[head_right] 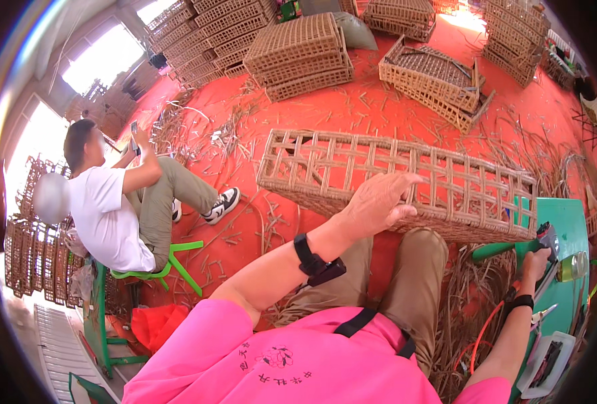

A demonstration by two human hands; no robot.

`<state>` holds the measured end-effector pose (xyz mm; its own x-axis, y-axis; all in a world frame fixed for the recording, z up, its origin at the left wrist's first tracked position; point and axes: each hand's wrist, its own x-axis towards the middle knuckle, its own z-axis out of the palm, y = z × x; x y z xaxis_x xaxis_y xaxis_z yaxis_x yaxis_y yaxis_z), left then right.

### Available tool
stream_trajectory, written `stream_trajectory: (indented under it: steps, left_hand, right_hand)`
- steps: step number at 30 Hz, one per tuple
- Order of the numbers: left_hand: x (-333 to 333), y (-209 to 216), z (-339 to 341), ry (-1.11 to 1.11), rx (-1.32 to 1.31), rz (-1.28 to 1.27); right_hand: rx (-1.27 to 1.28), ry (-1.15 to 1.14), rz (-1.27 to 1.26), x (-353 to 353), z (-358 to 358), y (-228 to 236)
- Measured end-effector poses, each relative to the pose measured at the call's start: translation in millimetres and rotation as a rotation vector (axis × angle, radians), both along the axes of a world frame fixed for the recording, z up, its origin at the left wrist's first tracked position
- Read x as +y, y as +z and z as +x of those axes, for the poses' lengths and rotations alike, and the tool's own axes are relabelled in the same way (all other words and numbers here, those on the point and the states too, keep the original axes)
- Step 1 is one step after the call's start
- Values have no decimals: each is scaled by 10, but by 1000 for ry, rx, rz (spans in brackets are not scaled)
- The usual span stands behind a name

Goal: The recorder is assembling a bamboo or wicker frame using their hands and a pneumatic stapler in a workshop.

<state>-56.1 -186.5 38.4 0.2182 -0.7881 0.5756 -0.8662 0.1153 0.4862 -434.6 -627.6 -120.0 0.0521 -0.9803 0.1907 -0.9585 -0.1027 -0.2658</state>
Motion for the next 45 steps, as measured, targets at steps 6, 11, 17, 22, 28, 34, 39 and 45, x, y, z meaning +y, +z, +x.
stream_trajectory:
  steps: [6, 11, 17, 22, 28, 34, 39, 45]
  left_hand:
    - [-5, 54, 91, -178, 4, 66]
    - [141, 128, 71, -104, 62, 70]
    - [89, 29, 66, -29, 48, 69]
    - [29, 51, 119, -63, 104, 55]
    - [11, -40, 127, -85, 29, 52]
    - [177, 29, 97, -11, 65, 84]
    - [88, 67, 94, -73, 46, 41]
    - [105, 77, 167, -116, 64, 51]
  right_hand:
    - [333, 114, -389, 171, -427, 228]
    - [-258, 261, -517, 1559, 736, 1276]
    - [-558, 787, -488, 2916, 1572, 1596]
    - [-392, 926, -446, 3381, 2095, 1479]
    - [-106, 818, -585, 3582, 2339, 1207]
    - [-234, 825, -554, 3726, 2522, 1354]
    - [-248, 832, -545, 3624, 2596, 1339]
    - [-234, 884, -580, 3574, 2680, 1207]
